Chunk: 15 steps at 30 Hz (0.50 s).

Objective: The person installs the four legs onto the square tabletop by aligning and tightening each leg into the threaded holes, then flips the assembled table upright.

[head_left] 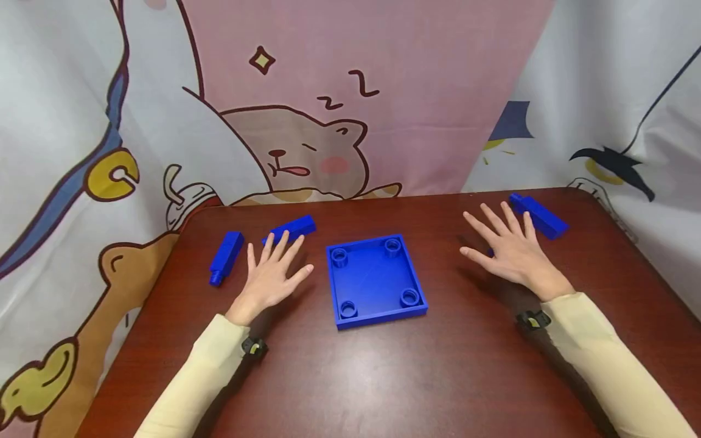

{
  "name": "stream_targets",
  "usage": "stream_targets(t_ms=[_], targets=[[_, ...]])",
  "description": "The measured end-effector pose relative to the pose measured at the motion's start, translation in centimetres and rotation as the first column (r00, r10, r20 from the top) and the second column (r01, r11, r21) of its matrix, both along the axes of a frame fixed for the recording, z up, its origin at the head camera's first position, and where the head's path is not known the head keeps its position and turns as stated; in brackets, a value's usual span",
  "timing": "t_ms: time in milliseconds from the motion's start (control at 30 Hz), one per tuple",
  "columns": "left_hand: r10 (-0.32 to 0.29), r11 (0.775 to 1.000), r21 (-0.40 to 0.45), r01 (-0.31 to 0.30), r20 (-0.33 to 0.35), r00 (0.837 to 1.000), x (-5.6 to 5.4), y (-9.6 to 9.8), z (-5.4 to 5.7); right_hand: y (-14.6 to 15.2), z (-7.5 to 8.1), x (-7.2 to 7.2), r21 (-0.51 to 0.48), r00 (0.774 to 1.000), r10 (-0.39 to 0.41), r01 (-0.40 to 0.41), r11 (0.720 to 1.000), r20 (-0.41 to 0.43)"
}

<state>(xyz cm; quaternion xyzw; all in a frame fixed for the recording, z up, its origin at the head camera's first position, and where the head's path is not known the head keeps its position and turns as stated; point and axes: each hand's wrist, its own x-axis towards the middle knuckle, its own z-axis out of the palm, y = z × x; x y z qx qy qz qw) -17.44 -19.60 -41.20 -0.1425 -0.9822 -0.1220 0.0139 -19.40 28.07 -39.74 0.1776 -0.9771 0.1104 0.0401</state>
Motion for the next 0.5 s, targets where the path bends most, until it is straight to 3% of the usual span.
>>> stream_targets(t_ms=[200,400,500], targets=[[-0.111,0.987,0.127,0.099,0.093,0.989,0.7,1.5,-0.6,2.5,0.1,0.1,-0.055,1.000,-0.014,0.014,0.998,0.007],[-0.281,0.935,0.291,0.204,0.258,0.924,1.4,2.7,-0.8,4.7,0.0,0.5,-0.112,0.993,-0.058,0.070,0.991,0.106],[-0.315,0.924,0.306,0.230,0.266,0.911,1.4,3.1,-0.8,5.4,-0.2,0.6,-0.130,0.988,-0.083,0.100,0.987,0.130]])
